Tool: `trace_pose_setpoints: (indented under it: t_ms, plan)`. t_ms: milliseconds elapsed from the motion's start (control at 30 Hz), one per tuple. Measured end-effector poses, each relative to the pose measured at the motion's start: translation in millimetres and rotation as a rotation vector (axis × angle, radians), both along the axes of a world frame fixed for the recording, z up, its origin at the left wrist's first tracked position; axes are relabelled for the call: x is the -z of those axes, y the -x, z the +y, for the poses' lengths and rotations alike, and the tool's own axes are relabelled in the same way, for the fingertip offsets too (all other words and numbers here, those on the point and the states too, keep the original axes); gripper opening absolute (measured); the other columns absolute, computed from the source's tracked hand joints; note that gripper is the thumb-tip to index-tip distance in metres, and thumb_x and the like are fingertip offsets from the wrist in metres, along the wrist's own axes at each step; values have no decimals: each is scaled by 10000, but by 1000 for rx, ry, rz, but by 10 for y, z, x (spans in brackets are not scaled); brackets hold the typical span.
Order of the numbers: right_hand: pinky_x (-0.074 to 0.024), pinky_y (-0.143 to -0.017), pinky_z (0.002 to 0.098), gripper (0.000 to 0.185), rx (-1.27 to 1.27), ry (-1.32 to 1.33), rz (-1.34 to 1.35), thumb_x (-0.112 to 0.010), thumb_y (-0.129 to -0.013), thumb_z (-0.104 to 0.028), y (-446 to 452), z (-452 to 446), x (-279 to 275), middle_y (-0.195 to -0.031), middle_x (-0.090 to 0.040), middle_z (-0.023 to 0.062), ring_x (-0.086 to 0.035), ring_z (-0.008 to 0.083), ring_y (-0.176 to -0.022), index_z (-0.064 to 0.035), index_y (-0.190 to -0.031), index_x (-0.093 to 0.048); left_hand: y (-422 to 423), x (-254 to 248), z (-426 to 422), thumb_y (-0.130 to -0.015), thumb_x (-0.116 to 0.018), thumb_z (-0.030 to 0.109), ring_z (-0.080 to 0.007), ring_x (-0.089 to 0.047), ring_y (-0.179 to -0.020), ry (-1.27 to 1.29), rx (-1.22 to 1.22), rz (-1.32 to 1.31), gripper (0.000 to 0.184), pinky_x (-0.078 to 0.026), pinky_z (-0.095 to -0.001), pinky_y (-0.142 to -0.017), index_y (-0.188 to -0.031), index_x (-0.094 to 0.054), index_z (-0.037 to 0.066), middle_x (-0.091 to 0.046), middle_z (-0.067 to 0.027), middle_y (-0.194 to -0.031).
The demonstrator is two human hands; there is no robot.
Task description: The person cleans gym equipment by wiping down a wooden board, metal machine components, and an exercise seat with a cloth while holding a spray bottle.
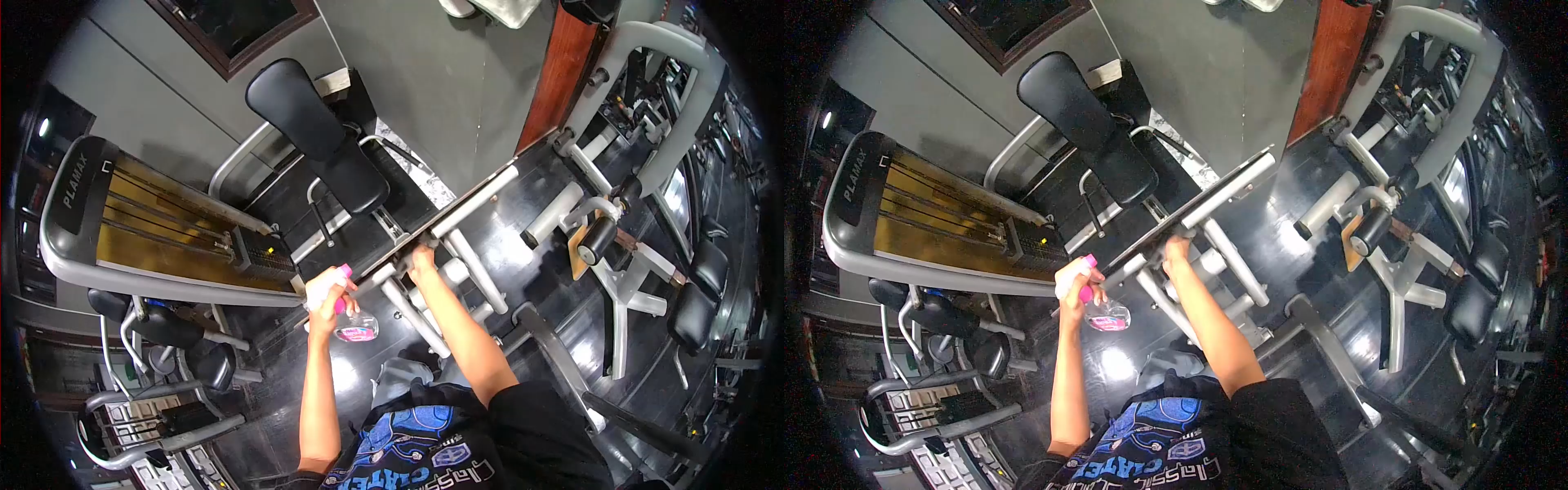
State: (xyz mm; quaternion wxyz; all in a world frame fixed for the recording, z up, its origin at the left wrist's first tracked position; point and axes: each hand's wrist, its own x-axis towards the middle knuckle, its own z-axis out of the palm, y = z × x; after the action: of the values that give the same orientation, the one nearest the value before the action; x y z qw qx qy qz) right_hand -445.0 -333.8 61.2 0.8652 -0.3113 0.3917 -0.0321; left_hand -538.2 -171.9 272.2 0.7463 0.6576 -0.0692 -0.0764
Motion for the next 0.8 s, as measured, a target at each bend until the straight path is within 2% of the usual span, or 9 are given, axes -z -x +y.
trace_pose_setpoints:
  t_ms: [33, 233, 300, 400, 433, 500, 567, 733, 800]
  plan:
    - [-473, -961, 403, 423, -74, 28, 116, -420, -995, -393, 175, -100, -581, -1241, -595, 72, -557, 221, -1141, -116, -1304, -505, 0, -4, -19, -884, -505, 90, -190, -552, -421, -9, -7, -2, 180, -503, -302, -435, -831, -548, -77, -590, -158, -758]
    - [-522, -828, 360, 381, -394, 80, -143, -474, -933, -175, 732, -299, -803, -1115, -619, 97, -614, 219, -987, -58, -1295, -488, 50, -65, -142, -875, -540, 63, -159, -559, -433, -71, -70, -5, 145, -484, -281, -438, -816, -579, -64, -586, -107, -716]
    - [-515, -825, 328, 426, -412, 173, -284, -466, -900, -87, 879, -348, -848, -1107, -613, 89, -616, 209, -961, -50, -1324, -466, 111, -113, -215, -855, -582, 61, -142, -559, -437, -371, -93, -134, 132, -455, -268, -428, -769, -595, -39, -576, -64, -699]
    - [-276, -1131, 304, 785, -542, 456, -185, -387, -810, 24, 1170, -509, -1147, -1504, -336, 181, -380, 271, -1359, -36, -1534, -89, 292, 61, -245, -830, -643, 109, -126, -529, -461, -606, -194, -171, 173, -394, -285, -436, -713, -590, -7, -546, -49, -639]
    - [-276, -1131, 304, 785, -540, 458, -186, -387, -810, 24, 1241, -507, -967, -1504, -336, 181, -380, 271, -1359, -36, -1534, -89, 341, 134, -236, -828, -649, 118, -128, -521, -471, -666, -225, -209, 192, -384, -299, -449, -700, -579, -6, -538, -55, -623]
    - [-258, -1141, 337, 788, -539, 886, -356, -449, -810, -28, 1335, -462, -607, -1513, -291, 264, -310, 315, -1407, -2, -1519, -105, 428, 85, -285, -824, -651, 141, -179, -521, -493, -662, -250, -92, 226, -389, -336, -495, -678, -559, -4, -531, -91, -604]
    - [-196, -1169, 331, 743, -565, 803, -383, -432, -827, -43, 1461, -526, -577, -1537, -245, 259, -234, 319, -1443, 13, -1511, -148, 453, 178, -271, -812, -658, 156, -239, -537, -532, -782, -305, -182, 246, -409, -361, -537, -669, -546, -11, -530, -131, -603]
    - [-326, -1077, 380, 484, -457, 415, -584, -456, -882, -119, 1516, -541, -687, -1366, -440, 218, -430, 307, -1287, 33, -1340, -429, 460, 195, -306, -806, -661, 170, -274, -523, -540, -761, -323, -212, 261, -405, -384, -552, -663, -538, -10, -523, -159, -606]
    - [-371, -1026, 373, 457, -452, 484, -537, -479, -878, -140, 1484, -524, -744, -1306, -486, 177, -493, 274, -1196, 7, -1310, -447, 482, 199, -287, -808, -661, 171, -269, -523, -542, -774, -329, -207, 264, -403, -387, -551, -661, -536, -10, -521, -158, -604]
